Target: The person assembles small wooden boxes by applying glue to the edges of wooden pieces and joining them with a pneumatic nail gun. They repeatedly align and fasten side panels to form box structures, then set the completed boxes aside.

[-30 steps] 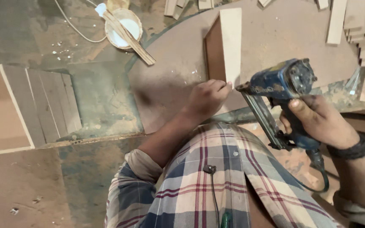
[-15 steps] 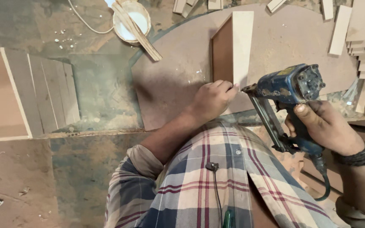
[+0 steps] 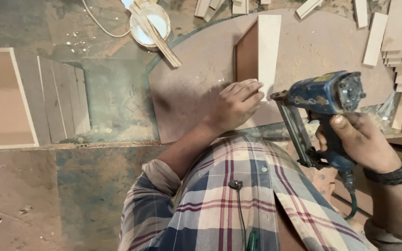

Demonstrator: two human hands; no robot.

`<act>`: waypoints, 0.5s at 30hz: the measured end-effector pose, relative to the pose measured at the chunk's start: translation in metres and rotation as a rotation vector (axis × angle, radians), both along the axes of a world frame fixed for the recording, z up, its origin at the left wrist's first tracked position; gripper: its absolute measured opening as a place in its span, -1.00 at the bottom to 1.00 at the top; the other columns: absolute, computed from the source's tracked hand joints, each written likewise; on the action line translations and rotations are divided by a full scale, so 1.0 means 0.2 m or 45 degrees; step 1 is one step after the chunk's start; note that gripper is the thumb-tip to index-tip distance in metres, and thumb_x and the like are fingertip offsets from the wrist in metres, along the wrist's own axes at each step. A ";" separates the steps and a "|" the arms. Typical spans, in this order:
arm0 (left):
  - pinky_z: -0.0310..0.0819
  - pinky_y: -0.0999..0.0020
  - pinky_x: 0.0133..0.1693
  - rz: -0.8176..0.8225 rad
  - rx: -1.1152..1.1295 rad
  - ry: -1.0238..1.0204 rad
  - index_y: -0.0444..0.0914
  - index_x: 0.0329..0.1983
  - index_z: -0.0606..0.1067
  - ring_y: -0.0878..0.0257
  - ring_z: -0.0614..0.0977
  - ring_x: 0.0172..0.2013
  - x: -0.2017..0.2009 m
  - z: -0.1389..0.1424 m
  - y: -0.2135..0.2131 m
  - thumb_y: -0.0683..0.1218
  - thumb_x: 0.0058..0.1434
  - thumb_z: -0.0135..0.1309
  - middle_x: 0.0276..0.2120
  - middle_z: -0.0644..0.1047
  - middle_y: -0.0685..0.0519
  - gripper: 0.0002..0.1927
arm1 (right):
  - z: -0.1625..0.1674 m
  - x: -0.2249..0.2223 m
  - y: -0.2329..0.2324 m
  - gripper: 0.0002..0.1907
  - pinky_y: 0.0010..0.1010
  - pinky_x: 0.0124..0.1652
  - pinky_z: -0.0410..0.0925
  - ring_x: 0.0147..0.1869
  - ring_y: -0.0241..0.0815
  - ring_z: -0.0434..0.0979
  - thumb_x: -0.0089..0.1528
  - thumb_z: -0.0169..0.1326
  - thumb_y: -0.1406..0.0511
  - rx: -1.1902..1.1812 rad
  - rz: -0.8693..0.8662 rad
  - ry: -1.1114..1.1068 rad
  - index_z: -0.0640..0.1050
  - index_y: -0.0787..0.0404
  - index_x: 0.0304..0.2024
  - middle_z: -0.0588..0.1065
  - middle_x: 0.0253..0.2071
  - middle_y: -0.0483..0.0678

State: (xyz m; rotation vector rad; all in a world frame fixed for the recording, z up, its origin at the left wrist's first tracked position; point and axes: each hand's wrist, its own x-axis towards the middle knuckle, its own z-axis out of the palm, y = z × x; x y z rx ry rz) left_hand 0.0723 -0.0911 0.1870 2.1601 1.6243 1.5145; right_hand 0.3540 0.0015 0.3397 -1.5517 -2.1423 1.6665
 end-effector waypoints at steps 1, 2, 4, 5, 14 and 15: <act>0.44 0.13 0.22 -0.021 -0.006 -0.027 -0.30 -0.05 0.60 0.01 0.59 0.14 0.00 -0.01 0.01 -0.12 0.22 0.24 0.02 0.60 -0.11 -0.74 | -0.01 0.00 0.00 -0.50 -0.39 -0.38 0.41 -0.41 -0.21 0.53 0.46 -0.14 0.13 -0.001 0.012 -0.008 0.57 0.46 -0.24 0.55 -0.47 0.02; 0.44 0.13 0.23 -0.023 -0.004 -0.028 -0.30 -0.04 0.60 0.03 0.60 0.14 0.00 -0.03 0.02 -0.12 0.23 0.24 0.02 0.60 -0.09 -0.74 | -0.02 0.00 0.00 -0.50 -0.39 -0.37 0.42 -0.41 -0.21 0.53 0.45 -0.14 0.12 -0.021 0.022 -0.006 0.57 0.46 -0.24 0.55 -0.47 0.02; 0.44 0.13 0.25 -0.017 0.003 -0.032 -0.30 0.00 0.60 0.05 0.60 0.14 0.00 -0.06 0.04 -0.13 0.26 0.24 0.02 0.61 -0.05 -0.74 | -0.03 -0.01 0.01 -0.51 -0.40 -0.36 0.44 -0.40 -0.22 0.54 0.43 -0.15 0.12 -0.060 0.050 -0.006 0.56 0.44 -0.23 0.55 -0.48 0.01; 0.43 0.14 0.26 -0.022 -0.005 -0.041 -0.30 0.00 0.60 0.06 0.60 0.14 0.01 -0.08 0.04 -0.13 0.28 0.25 0.02 0.61 -0.05 -0.74 | -0.03 -0.01 0.01 -0.50 -0.40 -0.36 0.44 -0.41 -0.22 0.55 0.43 -0.15 0.11 -0.056 0.069 -0.030 0.57 0.44 -0.24 0.55 -0.49 0.00; 0.38 0.11 0.29 -0.039 -0.023 0.003 -0.27 -0.04 0.60 0.12 0.60 0.10 -0.01 -0.07 0.03 -0.10 0.23 0.27 -0.01 0.61 0.00 -0.73 | 0.00 -0.05 0.01 -0.48 -0.33 -0.43 0.43 -0.46 -0.18 0.54 0.41 -0.14 0.09 0.053 0.109 -0.298 0.60 0.39 -0.33 0.55 -0.54 0.01; 0.38 0.10 0.29 -0.042 -0.024 0.009 -0.27 -0.04 0.59 0.12 0.59 0.10 -0.01 -0.06 0.03 -0.09 0.23 0.27 -0.01 0.61 0.01 -0.73 | 0.00 -0.05 0.01 -0.47 -0.33 -0.43 0.43 -0.46 -0.18 0.54 0.41 -0.14 0.09 0.045 0.112 -0.295 0.60 0.39 -0.34 0.55 -0.54 0.01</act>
